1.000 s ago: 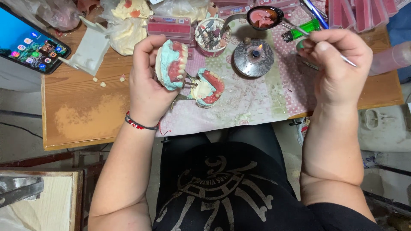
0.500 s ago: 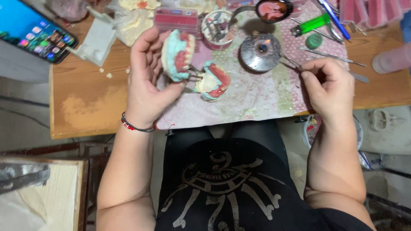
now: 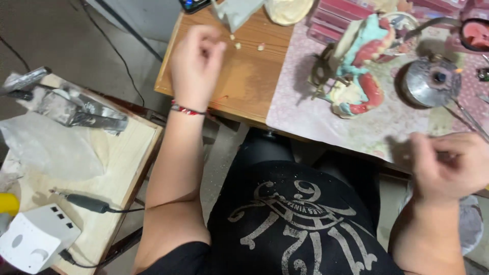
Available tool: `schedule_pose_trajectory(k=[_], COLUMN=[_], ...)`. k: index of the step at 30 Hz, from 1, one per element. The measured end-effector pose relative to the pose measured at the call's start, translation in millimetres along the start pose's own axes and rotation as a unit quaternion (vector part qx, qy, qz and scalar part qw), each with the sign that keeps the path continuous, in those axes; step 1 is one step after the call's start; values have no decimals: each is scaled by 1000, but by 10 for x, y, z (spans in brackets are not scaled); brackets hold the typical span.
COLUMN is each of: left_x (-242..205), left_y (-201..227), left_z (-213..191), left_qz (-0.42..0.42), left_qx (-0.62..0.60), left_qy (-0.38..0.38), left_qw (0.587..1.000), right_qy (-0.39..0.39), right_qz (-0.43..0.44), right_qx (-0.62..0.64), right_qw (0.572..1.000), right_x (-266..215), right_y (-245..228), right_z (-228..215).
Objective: The person works on a set of dental molds mounted on an articulator, using a metal tool to shape and smooth the pink wax material. They manipulate the molds, separate the upper and lower sections, and apply material to specific areas.
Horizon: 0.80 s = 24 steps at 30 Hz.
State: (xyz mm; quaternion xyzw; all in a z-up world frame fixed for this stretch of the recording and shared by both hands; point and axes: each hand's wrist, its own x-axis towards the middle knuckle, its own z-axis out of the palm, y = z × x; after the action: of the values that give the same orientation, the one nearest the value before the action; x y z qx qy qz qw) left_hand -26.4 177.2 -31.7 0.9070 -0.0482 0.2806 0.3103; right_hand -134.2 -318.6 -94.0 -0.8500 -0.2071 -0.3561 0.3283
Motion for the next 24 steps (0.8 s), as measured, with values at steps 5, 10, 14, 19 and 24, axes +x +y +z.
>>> schedule_pose_trajectory(k=[5, 10, 14, 19, 24], left_x=[130, 167, 182, -34, -752], left_y=[-36, -171, -215, 312, 1005], left_z=[205, 419, 442, 88, 70], left_qz=[110, 133, 105, 43, -61], left_qx=[121, 195, 166, 0, -555], left_qy=[-64, -88, -127, -155, -142], left_qw=[985, 968, 972, 987, 817], right_qy=[-87, -127, -135, -140, -196], right_qz=[-100, -125, -120, -76, 145], right_qx=[47, 88, 76, 155, 394], right_qw=[990, 980, 981, 975, 886], right_x=[393, 534, 525, 616, 856], right_y=[-676, -896, -886, -1207, -1724], right_z=[405, 615, 652, 687, 782])
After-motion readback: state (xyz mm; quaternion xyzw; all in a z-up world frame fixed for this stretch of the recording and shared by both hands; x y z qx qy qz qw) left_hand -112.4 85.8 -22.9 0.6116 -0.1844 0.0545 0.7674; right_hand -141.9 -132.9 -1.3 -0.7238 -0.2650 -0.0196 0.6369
